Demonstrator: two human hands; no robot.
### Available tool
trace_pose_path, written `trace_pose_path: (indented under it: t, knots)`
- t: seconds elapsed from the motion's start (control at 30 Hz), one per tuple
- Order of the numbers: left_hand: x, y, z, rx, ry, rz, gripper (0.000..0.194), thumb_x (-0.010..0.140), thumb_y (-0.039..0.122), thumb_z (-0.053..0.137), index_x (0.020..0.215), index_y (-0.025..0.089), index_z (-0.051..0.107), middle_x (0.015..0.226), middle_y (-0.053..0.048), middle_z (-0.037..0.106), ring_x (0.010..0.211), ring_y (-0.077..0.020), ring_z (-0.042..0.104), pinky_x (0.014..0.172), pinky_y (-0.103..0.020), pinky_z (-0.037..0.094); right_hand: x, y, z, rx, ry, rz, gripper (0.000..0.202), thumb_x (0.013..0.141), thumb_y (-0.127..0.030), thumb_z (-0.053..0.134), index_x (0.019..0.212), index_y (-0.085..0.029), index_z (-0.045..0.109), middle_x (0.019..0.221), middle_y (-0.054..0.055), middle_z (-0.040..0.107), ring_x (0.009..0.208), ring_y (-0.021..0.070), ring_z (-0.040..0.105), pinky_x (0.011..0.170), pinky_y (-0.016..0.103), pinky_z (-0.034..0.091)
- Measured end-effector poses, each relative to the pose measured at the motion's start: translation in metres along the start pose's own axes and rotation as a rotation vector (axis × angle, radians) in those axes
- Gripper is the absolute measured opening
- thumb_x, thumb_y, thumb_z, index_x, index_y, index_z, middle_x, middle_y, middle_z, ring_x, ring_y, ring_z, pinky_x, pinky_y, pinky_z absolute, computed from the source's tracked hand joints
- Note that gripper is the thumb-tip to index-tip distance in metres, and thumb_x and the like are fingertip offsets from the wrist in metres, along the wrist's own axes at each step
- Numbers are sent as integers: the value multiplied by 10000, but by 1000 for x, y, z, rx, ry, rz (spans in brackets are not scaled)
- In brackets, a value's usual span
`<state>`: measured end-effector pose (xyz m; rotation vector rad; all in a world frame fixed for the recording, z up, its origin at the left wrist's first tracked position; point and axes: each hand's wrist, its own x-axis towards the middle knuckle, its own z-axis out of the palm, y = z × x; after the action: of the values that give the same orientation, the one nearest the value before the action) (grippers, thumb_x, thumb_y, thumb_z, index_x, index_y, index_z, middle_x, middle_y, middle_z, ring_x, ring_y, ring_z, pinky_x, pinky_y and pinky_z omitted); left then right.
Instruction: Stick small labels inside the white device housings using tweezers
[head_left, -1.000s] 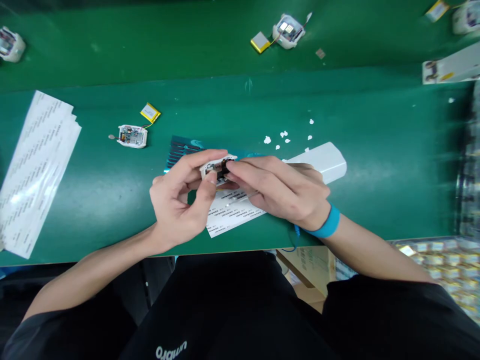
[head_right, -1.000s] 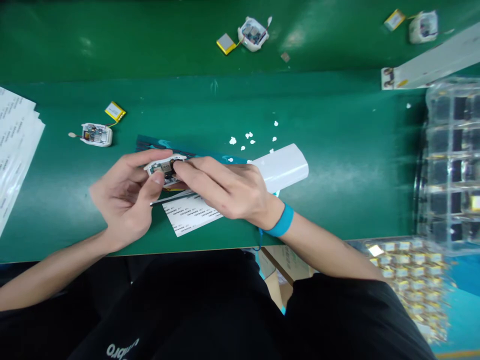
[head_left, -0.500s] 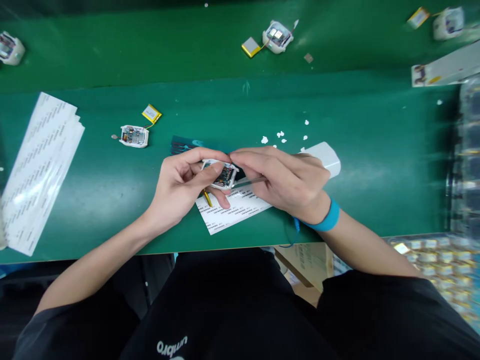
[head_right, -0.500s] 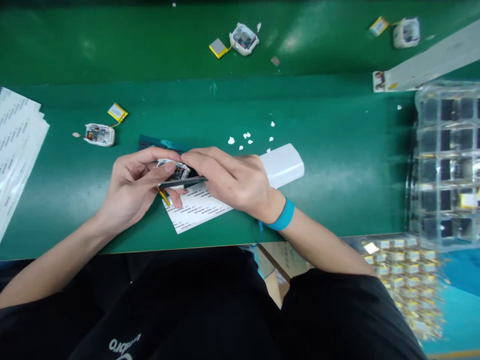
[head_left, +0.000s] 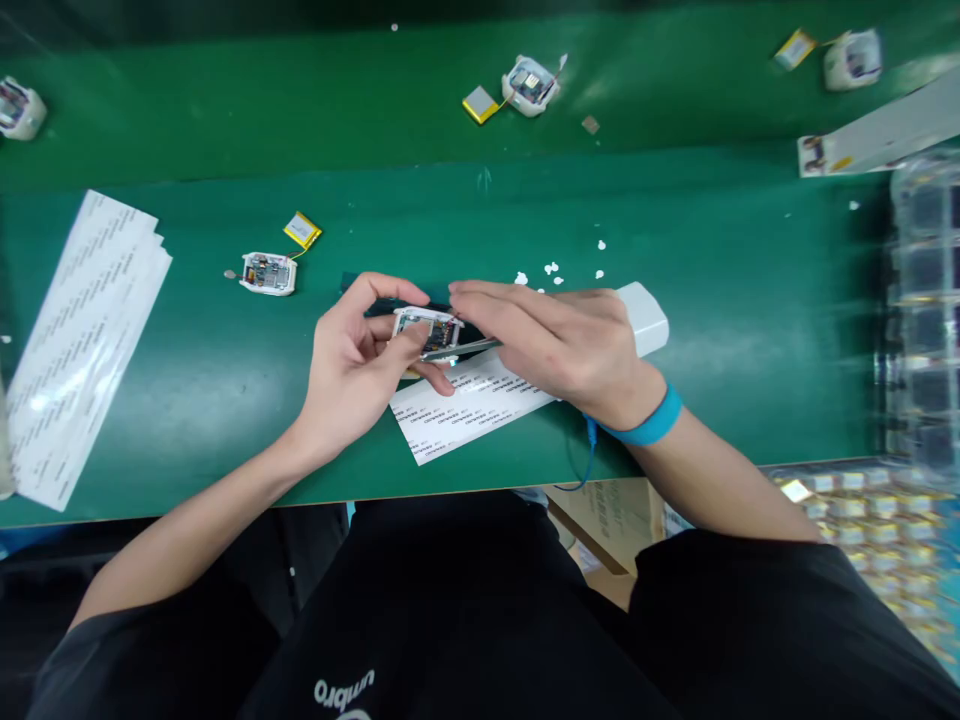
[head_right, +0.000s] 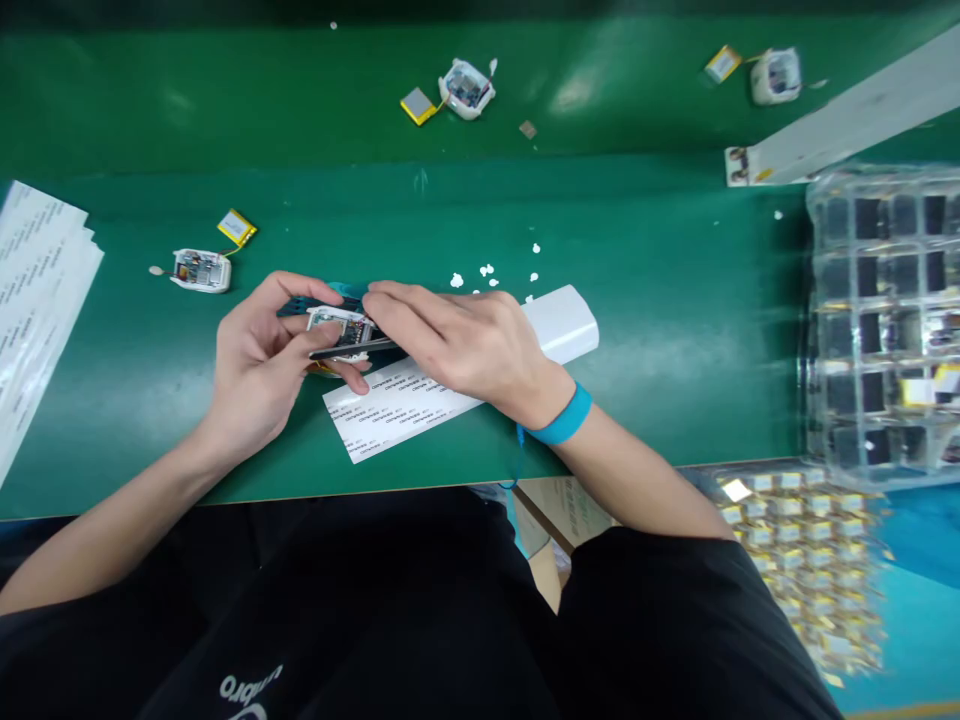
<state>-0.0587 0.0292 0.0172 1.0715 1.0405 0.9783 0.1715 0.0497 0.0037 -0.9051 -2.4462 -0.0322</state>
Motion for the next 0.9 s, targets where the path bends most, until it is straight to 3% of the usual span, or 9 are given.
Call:
trace_pose_path:
  t: [0.2, 0.33, 0.53, 0.6, 0.67, 0.77, 0.9]
  knots:
    - [-6, -9, 6, 184, 93, 189, 260, 994, 295, 779, 1043, 243, 529, 728, 50, 724, 542, -149, 736, 490, -239, 583, -2, -4, -3, 76, 6, -42, 378, 1112, -101, 498, 1410, -206, 706, 1396, 59, 799, 969, 177, 852, 606, 258, 624]
    - [-9, -13, 11, 295, 122, 291, 232, 1001, 296, 760, 1023, 244, 536, 663, 86, 656, 526, -96, 655, 514, -203, 551, -2, -15, 2, 63, -47, 28, 397, 1121, -148, 509, 1456, -226, 707, 1409, 62, 790, 1009, 202, 854, 669, 277, 686]
    - [-10, -21, 11, 265, 122, 386, 258, 1056, 310, 721, 964, 253, 487, 642, 104, 642, 465, -87, 663, 481, -192, 561, 1, -27, 2, 141, -62, 87, 436, 1117, -135, 454, 1478, -206, 687, 1483, 86, 744, 977, 187, 854, 615, 244, 663]
    - [-10, -23, 10, 273, 104, 386, 280, 1065, 344, 721, 964, 252, 476, 666, 98, 653, 471, -99, 694, 468, -197, 568, 4, -27, 2, 272, -39, 172, 424, 1111, -129, 452, 1443, -209, 702, 1370, 55, 813, 945, 169, 848, 641, 246, 661]
    - [-10, -24, 11, 282, 102, 394, 286, 1068, 361, 716, 967, 250, 473, 693, 92, 664, 492, -110, 724, 472, -203, 585, 7, -26, 2, 411, 18, 268, 377, 1116, -145, 475, 1380, -211, 736, 1121, 14, 871, 768, 136, 807, 637, 251, 632]
    - [-11, -26, 11, 283, 100, 423, 251, 1070, 315, 708, 973, 245, 488, 695, 92, 667, 506, -111, 739, 476, -192, 591, 12, -25, 2, 575, 56, 340, 239, 1123, -234, 583, 1236, -209, 792, 739, -46, 776, 534, 109, 642, 554, 265, 523]
    - [-13, -25, 10, 306, 60, 456, 206, 1055, 262, 741, 1002, 235, 543, 749, 78, 701, 580, -118, 779, 520, -190, 613, 18, -25, -1, 732, -24, 475, 180, 1079, -342, 699, 963, -232, 781, 647, -65, 677, 518, 101, 542, 521, 281, 420]
